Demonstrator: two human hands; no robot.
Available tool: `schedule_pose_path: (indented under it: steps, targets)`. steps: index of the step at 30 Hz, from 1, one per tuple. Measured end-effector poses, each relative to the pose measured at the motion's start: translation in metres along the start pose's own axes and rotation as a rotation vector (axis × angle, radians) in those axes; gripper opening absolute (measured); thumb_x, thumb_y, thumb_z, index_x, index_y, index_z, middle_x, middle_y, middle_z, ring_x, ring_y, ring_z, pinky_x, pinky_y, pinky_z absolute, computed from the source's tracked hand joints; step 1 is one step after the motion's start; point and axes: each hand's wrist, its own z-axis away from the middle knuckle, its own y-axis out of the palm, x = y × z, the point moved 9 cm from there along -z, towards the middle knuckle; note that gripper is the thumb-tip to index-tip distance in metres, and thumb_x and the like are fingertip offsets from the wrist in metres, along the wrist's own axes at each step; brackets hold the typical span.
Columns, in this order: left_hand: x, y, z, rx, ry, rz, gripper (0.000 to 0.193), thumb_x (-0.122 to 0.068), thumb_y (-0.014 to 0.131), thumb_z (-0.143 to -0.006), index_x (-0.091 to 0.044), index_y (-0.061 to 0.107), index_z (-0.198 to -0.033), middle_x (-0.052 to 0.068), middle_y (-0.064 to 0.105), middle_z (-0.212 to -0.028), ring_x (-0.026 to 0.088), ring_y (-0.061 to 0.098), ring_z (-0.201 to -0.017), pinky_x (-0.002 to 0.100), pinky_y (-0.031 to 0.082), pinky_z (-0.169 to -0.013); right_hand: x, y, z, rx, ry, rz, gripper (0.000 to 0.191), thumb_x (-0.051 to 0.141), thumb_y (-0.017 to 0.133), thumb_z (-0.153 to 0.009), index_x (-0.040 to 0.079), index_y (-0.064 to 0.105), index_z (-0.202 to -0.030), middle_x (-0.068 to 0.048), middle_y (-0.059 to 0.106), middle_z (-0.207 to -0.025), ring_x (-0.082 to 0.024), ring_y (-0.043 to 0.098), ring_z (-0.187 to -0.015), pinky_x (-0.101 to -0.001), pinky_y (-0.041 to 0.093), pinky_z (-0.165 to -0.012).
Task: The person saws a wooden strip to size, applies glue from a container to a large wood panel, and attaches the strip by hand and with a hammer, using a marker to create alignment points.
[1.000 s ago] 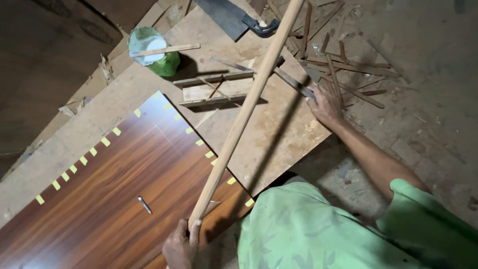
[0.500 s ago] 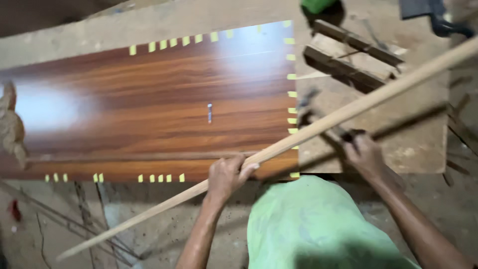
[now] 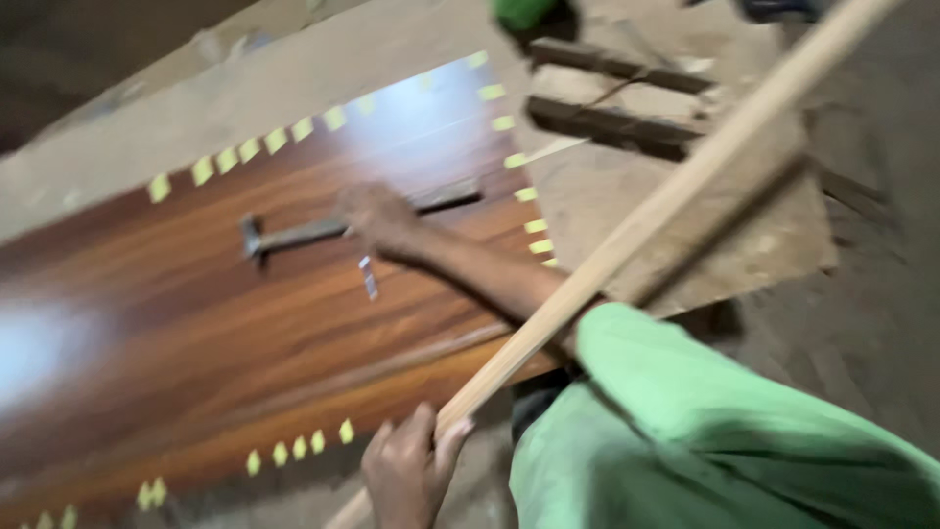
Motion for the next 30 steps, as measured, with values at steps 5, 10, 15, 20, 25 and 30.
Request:
schedule_pose_path:
  steps: [5,10,15,20,25,30]
  targets:
    - [0.017,0.037,-0.006,0.096,-0.010,-0.030,0.039,-0.052,0.080,-0.070,-0.016,0.065,-0.072,0.010,0.058,-0.048,0.034,0.054,-0.039,0.045,0.047,-0.044,-0.020,-0.054,0.059,-0.094,0.037,-0.147,0.048,0.029,0.075,-0.083,0.004,0.064,-0.122,-0.018,0.065,-0.114,-0.036,0.060,-0.110,-0.0491,0.045,-0.097]
    - [0.010,0.057,-0.021,0.164,-0.037,-0.144,0.042,-0.059,0.078,-0.072,-0.018,0.070,-0.080,0.013,0.062,-0.054,0.036,0.064,-0.049,0.050,0.051,-0.049,-0.130,-0.186,0.168,0.043,0.550,0.378,0.040,0.032,0.068,-0.092,0.010,0.062,-0.125,-0.015,0.066,-0.119,-0.028,0.059,-0.112,-0.0441,0.042,-0.104]
    - [-0.050,0.047,-0.051,0.037,0.120,0.027,0.037,-0.051,0.073,-0.080,-0.018,0.073,-0.097,0.011,0.067,-0.062,0.037,0.065,-0.057,0.051,0.053,-0.055,-0.221,-0.263,0.203,0.075,0.583,0.605,0.112,0.043,0.093,-0.066,0.008,0.031,-0.152,-0.024,0.049,-0.140,-0.042,0.043,-0.134,-0.0673,0.024,-0.112]
    - [-0.106,0.061,-0.072,0.013,0.191,-0.002,0.040,-0.051,0.074,-0.082,-0.014,0.072,-0.095,0.014,0.067,-0.066,0.038,0.065,-0.060,0.051,0.050,-0.053,-0.236,-0.243,0.263,0.064,0.522,0.476,0.107,0.043,0.087,-0.068,0.006,0.037,-0.154,-0.025,0.053,-0.140,-0.041,0.048,-0.134,-0.0609,0.034,-0.111]
    - [-0.139,0.095,-0.085,0.104,0.182,-0.015,0.046,-0.055,0.074,-0.086,-0.010,0.066,-0.081,0.015,0.061,-0.055,0.039,0.062,-0.052,0.051,0.050,-0.052,-0.168,-0.250,0.403,0.031,0.399,0.521,0.076,0.054,0.082,-0.074,-0.001,0.061,-0.122,-0.027,0.061,-0.122,-0.045,0.055,-0.119,-0.0565,0.041,-0.102]
    - [-0.166,0.136,-0.102,0.191,0.189,-0.008,0.050,-0.057,0.070,-0.090,-0.009,0.065,-0.079,0.015,0.063,-0.058,0.039,0.065,-0.057,0.051,0.050,-0.054,-0.184,-0.211,0.486,0.548,0.623,0.468,0.062,0.057,0.078,-0.080,0.004,0.065,-0.108,-0.015,0.063,-0.098,-0.032,0.060,-0.100,-0.0629,0.036,-0.110]
